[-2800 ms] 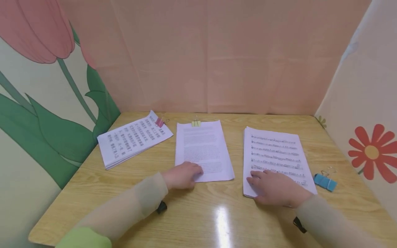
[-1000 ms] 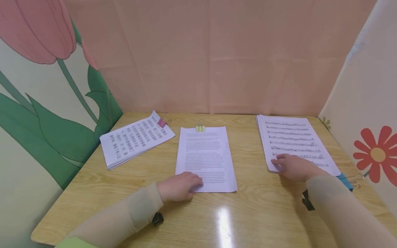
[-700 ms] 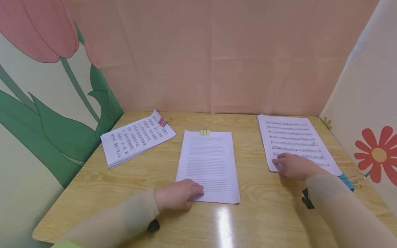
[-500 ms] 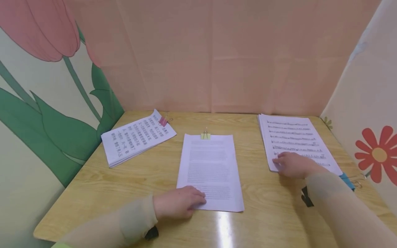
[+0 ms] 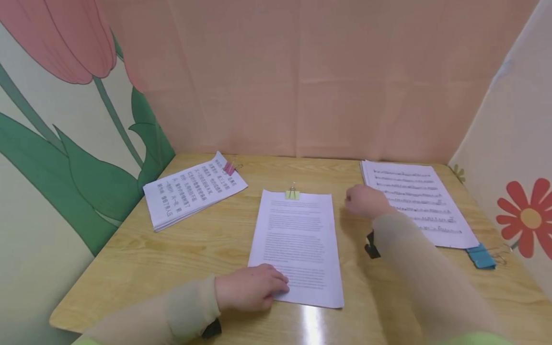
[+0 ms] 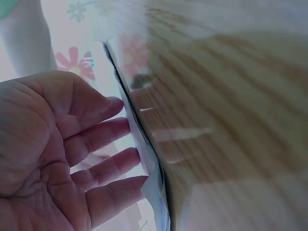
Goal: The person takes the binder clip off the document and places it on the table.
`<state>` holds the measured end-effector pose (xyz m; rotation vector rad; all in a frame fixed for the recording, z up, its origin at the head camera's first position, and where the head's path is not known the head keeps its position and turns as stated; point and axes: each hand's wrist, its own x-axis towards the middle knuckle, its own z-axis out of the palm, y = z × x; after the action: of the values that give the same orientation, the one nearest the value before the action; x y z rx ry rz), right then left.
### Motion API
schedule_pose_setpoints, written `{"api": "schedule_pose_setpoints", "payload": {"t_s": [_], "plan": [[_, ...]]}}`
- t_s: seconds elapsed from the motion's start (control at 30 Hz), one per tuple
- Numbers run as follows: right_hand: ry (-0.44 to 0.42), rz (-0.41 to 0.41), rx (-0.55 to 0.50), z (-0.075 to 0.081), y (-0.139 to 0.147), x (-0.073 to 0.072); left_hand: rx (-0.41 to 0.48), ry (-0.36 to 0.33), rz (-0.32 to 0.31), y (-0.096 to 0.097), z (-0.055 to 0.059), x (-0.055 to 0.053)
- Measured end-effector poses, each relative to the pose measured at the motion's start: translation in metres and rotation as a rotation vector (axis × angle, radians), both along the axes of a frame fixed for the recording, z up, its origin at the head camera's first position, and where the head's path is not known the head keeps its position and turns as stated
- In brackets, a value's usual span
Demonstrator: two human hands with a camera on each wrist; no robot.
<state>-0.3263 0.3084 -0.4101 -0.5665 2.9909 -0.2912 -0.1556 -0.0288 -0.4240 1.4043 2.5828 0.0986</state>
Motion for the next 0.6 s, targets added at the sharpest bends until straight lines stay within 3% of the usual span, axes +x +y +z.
{"api": "schedule_pose_setpoints", "payload": {"t_s": [0.13, 0.33, 0.47, 0.6], "plan": [[-0.067, -0.079, 0.016, -0.016, -0.049, -0.020, 0.016, 0.006, -0.003, 0.001, -0.002, 0.000], [-0.138, -0.106, 0.021, -0.036, -0.069, -0.032, 0.012, 0.002, -0.012, 0.003, -0.003, -0.001], [-0.122, -0.153, -0.030, -0.035, -0.074, -0.038, 0.002, -0.009, -0.005, 0.003, -0.002, -0.001], [-0.146, -0.192, -0.157, -0.030, -0.077, -0.042, -0.014, -0.015, 0.013, 0.001, -0.001, -0.001]]}}
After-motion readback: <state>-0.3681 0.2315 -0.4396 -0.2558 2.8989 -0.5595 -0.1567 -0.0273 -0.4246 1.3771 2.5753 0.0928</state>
